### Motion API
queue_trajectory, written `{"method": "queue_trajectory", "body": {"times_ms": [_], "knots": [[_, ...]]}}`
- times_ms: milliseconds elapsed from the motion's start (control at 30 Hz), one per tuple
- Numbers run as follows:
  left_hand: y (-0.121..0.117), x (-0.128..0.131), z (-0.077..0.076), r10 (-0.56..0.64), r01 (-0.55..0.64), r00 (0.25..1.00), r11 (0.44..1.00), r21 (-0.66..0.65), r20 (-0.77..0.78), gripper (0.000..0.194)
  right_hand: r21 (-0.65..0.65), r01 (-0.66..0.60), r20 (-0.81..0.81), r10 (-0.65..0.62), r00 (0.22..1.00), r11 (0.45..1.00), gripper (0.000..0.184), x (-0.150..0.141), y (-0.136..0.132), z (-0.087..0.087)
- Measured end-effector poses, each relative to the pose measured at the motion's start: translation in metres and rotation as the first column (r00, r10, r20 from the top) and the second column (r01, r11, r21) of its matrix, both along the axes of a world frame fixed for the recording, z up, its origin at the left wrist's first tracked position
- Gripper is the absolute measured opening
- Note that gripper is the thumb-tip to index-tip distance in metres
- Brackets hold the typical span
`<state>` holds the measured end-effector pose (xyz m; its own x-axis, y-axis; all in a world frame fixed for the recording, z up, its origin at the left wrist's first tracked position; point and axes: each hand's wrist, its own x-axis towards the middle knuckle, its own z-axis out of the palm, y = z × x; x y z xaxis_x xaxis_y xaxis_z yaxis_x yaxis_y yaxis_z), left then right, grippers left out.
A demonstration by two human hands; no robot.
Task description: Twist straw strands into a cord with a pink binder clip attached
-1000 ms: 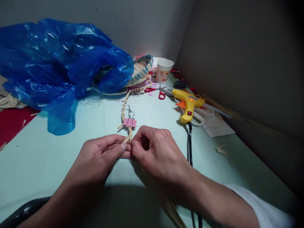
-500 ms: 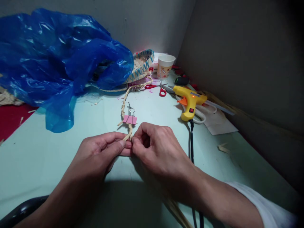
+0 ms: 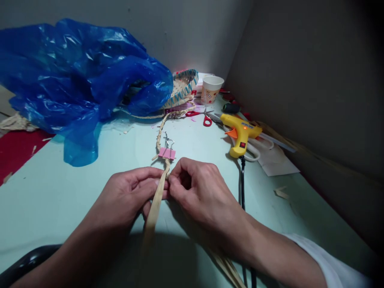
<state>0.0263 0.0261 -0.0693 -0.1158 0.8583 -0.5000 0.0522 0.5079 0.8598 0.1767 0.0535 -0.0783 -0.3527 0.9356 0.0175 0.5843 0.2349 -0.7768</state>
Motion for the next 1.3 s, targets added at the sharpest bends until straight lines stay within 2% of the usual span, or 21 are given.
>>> {"method": "queue_trajectory", "body": {"times_ms": [133,233,333,433,500,633,767,833,1033,1167,1300], "knots": [[0.0,0.001,0.001,0.01,-0.009,1.0,0.999,0.034,-0.019,0.022,-0.028,-0.027,-0.068,0.025,0.997,0.999,0.017,0.0,0.001,0.002],[0.002,-0.001,0.001,-0.029,0.041,0.996,0.99,0.136,-0.085,0.019,-0.044,-0.044,-0.114,0.039,0.993,0.998,0.015,0.002,0.004,0.003],[0.005,-0.003,-0.001,-0.087,0.15,0.965,0.957,0.25,-0.247,0.015,-0.071,-0.076,-0.138,0.066,0.988,0.995,0.015,0.004,0.006,0.004],[0.006,-0.004,-0.004,-0.08,0.238,0.892,0.921,0.31,-0.445,0.012,-0.109,-0.094,-0.167,0.075,0.983,0.99,0.016,0.005,0.008,0.004],[0.005,-0.004,-0.004,-0.092,0.258,0.879,0.917,0.304,-0.467,0.011,-0.125,-0.093,-0.176,0.07,0.982,0.988,0.016,0.005,0.009,0.004],[0.002,-0.002,-0.004,-0.159,0.254,0.933,0.927,0.276,-0.323,0.01,-0.156,-0.092,-0.202,0.06,0.978,0.983,0.017,0.006,0.01,0.004],[0.003,-0.001,-0.004,-0.193,0.181,0.981,0.96,0.213,0.037,0.017,-0.17,-0.096,-0.231,0.054,0.971,0.981,0.017,0.005,0.011,0.005],[0.006,-0.003,-0.005,-0.162,0.141,0.978,0.978,0.156,0.134,0.02,-0.173,-0.087,-0.233,0.044,0.971,0.981,0.016,0.004,0.011,0.005],[0.008,-0.012,-0.01,-0.17,0.162,0.964,0.985,0.056,0.206,0.028,-0.185,-0.079,-0.228,0.035,0.973,0.979,0.013,0.004,0.011,0.004],[0.008,-0.01,-0.01,-0.113,0.098,0.968,0.992,0.078,0.223,0.022,-0.189,-0.082,-0.231,0.037,0.972,0.979,0.013,0.005,0.012,0.002],[0.01,-0.01,-0.01,-0.205,0.18,0.955,0.975,0.131,0.213,0.021,-0.16,-0.111,-0.219,0.074,0.973,0.981,0.014,0.007,0.012,0.001]]}}
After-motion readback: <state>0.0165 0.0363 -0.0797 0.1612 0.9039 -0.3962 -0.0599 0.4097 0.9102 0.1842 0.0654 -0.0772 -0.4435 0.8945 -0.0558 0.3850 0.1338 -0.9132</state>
